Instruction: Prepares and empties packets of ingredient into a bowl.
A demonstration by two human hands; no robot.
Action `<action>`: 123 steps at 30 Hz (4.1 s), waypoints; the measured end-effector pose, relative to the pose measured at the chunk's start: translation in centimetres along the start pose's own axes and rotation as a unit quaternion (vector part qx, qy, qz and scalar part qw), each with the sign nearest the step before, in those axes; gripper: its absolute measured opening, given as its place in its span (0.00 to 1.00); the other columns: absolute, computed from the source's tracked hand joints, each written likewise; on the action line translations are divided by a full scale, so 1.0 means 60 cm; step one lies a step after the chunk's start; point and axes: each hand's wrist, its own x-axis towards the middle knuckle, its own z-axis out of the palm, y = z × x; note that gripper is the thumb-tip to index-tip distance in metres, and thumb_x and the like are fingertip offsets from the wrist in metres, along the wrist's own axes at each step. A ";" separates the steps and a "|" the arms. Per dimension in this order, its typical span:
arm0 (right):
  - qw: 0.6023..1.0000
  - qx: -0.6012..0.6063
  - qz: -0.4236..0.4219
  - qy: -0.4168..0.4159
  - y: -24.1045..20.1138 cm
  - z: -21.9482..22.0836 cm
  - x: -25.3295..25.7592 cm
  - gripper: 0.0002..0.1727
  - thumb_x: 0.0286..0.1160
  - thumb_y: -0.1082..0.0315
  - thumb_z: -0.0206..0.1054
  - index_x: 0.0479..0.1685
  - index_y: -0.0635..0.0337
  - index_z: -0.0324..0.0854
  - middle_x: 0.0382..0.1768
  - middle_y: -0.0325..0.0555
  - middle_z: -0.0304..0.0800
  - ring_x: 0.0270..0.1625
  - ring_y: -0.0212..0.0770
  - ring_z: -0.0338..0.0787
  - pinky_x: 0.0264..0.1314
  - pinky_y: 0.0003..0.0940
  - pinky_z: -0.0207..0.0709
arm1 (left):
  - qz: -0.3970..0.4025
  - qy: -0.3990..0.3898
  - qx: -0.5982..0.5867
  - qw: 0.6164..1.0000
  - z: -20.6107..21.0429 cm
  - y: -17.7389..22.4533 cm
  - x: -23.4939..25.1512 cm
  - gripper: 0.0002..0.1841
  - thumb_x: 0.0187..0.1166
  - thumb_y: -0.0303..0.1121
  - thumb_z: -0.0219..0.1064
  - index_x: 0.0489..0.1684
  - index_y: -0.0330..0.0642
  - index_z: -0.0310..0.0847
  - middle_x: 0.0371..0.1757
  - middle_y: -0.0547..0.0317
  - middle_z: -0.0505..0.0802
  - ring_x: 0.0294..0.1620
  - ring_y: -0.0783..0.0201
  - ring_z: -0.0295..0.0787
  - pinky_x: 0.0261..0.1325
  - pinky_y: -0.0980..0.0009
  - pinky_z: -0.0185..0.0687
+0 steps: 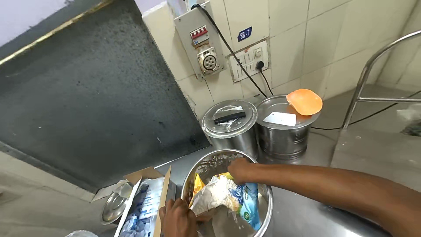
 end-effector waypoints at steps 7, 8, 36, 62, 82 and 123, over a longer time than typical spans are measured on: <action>0.999 0.038 -0.004 -0.004 -0.003 -0.001 -0.009 0.21 0.79 0.60 0.68 0.51 0.75 0.82 0.54 0.72 0.86 0.62 0.71 0.85 0.58 0.72 0.74 | -0.019 -0.222 0.112 0.968 -0.008 0.036 0.055 0.36 0.71 0.33 0.71 0.85 0.51 0.70 0.63 0.44 0.92 0.68 0.39 0.84 0.76 0.40 0.66; 0.999 0.045 -0.008 0.003 -0.004 -0.001 -0.012 0.20 0.79 0.60 0.68 0.51 0.74 0.83 0.54 0.71 0.86 0.61 0.71 0.85 0.56 0.72 0.74 | -0.004 -0.257 0.134 0.957 -0.004 0.042 0.061 0.34 0.72 0.35 0.71 0.84 0.49 0.72 0.67 0.44 0.90 0.72 0.40 0.82 0.79 0.40 0.62; 0.703 -0.245 -0.250 0.619 0.004 0.043 -0.093 0.09 0.76 0.72 0.58 0.33 0.56 0.85 0.27 0.44 0.86 0.28 0.45 0.88 0.27 0.36 0.80 | -0.230 -0.448 -0.404 0.764 0.122 0.012 0.139 0.43 0.90 0.65 0.29 0.79 0.34 0.71 0.73 0.33 0.81 0.73 0.43 0.79 0.73 0.43 0.73; 0.736 -0.336 -0.540 0.230 0.019 0.017 -0.068 0.09 0.83 0.72 0.60 0.49 0.60 0.86 0.39 0.54 0.87 0.41 0.55 0.90 0.46 0.50 0.83 | -0.182 -0.148 -0.192 0.953 0.041 0.063 0.152 0.27 0.80 0.45 0.69 0.70 0.34 0.75 0.52 0.41 0.92 0.56 0.44 0.91 0.60 0.44 0.84; 0.716 0.694 0.066 0.034 0.015 0.001 -0.028 0.20 0.94 0.53 0.49 0.62 0.62 0.71 0.40 0.52 0.84 0.38 0.48 0.89 0.41 0.48 0.86 | -0.176 0.007 -0.515 0.839 0.019 0.046 0.086 0.28 0.79 0.40 0.71 0.71 0.28 0.73 0.54 0.40 0.91 0.58 0.50 0.89 0.66 0.52 0.82; 0.922 0.192 -0.158 0.297 0.000 -0.004 -0.084 0.13 0.85 0.63 0.63 0.46 0.66 0.87 0.37 0.52 0.88 0.40 0.44 0.88 0.49 0.43 0.83 | -0.194 -0.125 -0.339 0.912 0.039 0.047 0.098 0.37 0.88 0.43 0.62 0.87 0.25 0.52 0.73 0.30 0.81 0.73 0.42 0.82 0.78 0.51 0.74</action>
